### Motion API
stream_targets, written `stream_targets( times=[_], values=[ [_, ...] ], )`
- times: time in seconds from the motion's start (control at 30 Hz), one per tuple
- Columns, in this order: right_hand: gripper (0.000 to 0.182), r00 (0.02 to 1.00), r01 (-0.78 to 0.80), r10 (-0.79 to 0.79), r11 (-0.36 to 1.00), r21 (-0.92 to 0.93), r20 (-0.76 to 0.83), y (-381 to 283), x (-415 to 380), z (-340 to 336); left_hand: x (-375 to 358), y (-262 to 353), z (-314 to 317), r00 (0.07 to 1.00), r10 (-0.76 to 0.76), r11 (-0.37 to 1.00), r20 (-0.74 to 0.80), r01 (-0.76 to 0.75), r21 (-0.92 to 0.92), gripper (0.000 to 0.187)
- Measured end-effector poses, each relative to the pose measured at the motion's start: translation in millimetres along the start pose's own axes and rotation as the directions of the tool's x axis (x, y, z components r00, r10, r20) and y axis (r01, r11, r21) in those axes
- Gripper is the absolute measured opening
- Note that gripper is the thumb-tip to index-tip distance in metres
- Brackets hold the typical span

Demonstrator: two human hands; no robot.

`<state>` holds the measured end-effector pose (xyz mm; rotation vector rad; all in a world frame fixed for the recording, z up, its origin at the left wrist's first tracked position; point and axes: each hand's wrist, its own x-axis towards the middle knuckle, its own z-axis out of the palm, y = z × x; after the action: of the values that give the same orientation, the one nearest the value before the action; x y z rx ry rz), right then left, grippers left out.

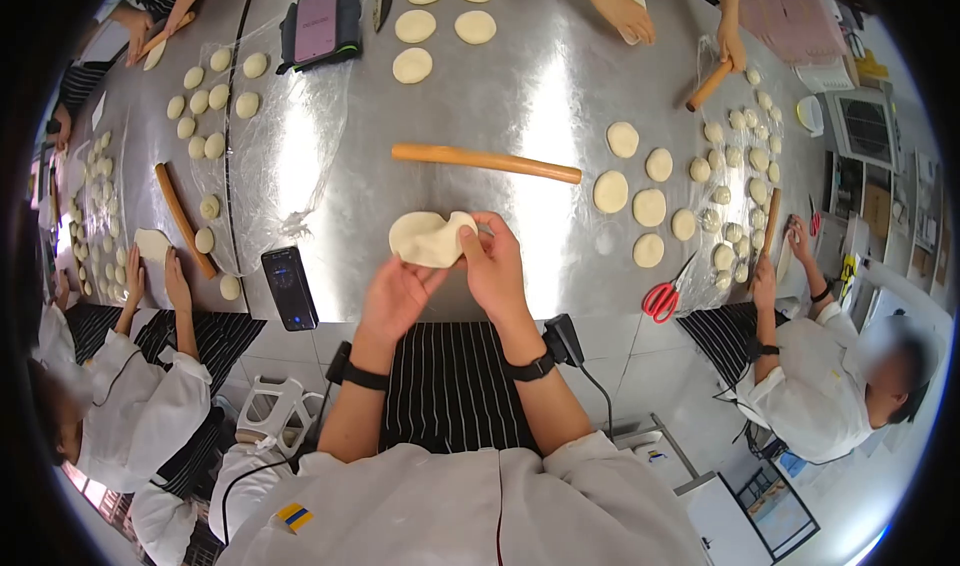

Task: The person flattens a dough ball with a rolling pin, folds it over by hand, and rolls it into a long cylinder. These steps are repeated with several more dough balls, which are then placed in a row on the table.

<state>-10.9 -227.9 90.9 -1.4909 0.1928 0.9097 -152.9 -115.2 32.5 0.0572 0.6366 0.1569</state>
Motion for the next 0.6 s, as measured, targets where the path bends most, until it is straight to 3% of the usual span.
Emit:
stream_targets(
  times=[0.03, 0.07, 0.13, 0.17, 0.23, 0.27, 0.33, 0.47, 0.53, 0.57, 0.6],
  values=[
    [0.024, 1.000, -0.021, 0.021, 1.000, 0.006, -0.010, 7, 8, -1, 10, 8, 5, 0.995, 0.060, 0.990, -0.081, -0.049, 0.134, 0.048],
    [0.024, 1.000, -0.016, 0.017, 1.000, 0.015, -0.022, 19, 18, -3, 21, 14, 6, 0.996, 0.049, 0.989, -0.076, -0.037, 0.142, 0.048],
    [0.026, 0.997, 0.036, -0.033, 0.998, 0.050, -0.065, 45, 30, -5, 31, 21, 2, 0.986, 0.031, 0.903, -0.162, 0.041, 0.428, 0.049],
    [0.026, 0.996, 0.035, -0.030, 0.998, 0.058, -0.078, 55, 30, -6, 30, 19, 0, 0.986, 0.019, 0.899, -0.163, 0.054, 0.434, 0.049],
    [0.028, 0.970, 0.117, -0.131, 0.990, -0.081, -0.206, 67, 28, -5, 32, 8, -7, 0.957, 0.143, 0.781, -0.254, 0.048, 0.623, 0.046],
    [0.028, 0.968, 0.115, -0.129, 0.990, -0.076, -0.215, 73, 25, -5, 31, 1, -12, 0.958, 0.136, 0.777, -0.254, 0.055, 0.627, 0.046],
    [0.030, 0.904, 0.260, -0.351, 0.906, -0.335, -0.247, 86, 16, -7, 22, -16, -25, 0.904, 0.350, 0.648, -0.247, -0.043, 0.760, 0.035],
    [0.023, 0.833, 0.306, -0.472, 0.827, -0.471, -0.289, 103, 2, -2, -2, -35, -32, 0.870, 0.423, 0.573, -0.253, -0.041, 0.819, 0.028],
    [0.017, 0.786, 0.361, -0.592, 0.673, -0.645, -0.179, 108, 0, -7, -7, -38, -34, 0.880, 0.414, 0.474, -0.235, 0.013, 0.881, 0.024],
    [0.017, 0.785, 0.360, -0.593, 0.673, -0.646, -0.179, 110, 0, -12, -10, -39, -36, 0.880, 0.413, 0.474, -0.234, 0.012, 0.881, 0.024],
    [0.016, 0.784, 0.384, -0.607, 0.637, -0.668, -0.128, 111, -2, -16, -15, -39, -31, 0.859, 0.472, 0.332, -0.198, 0.035, 0.943, 0.026]
  ],
)
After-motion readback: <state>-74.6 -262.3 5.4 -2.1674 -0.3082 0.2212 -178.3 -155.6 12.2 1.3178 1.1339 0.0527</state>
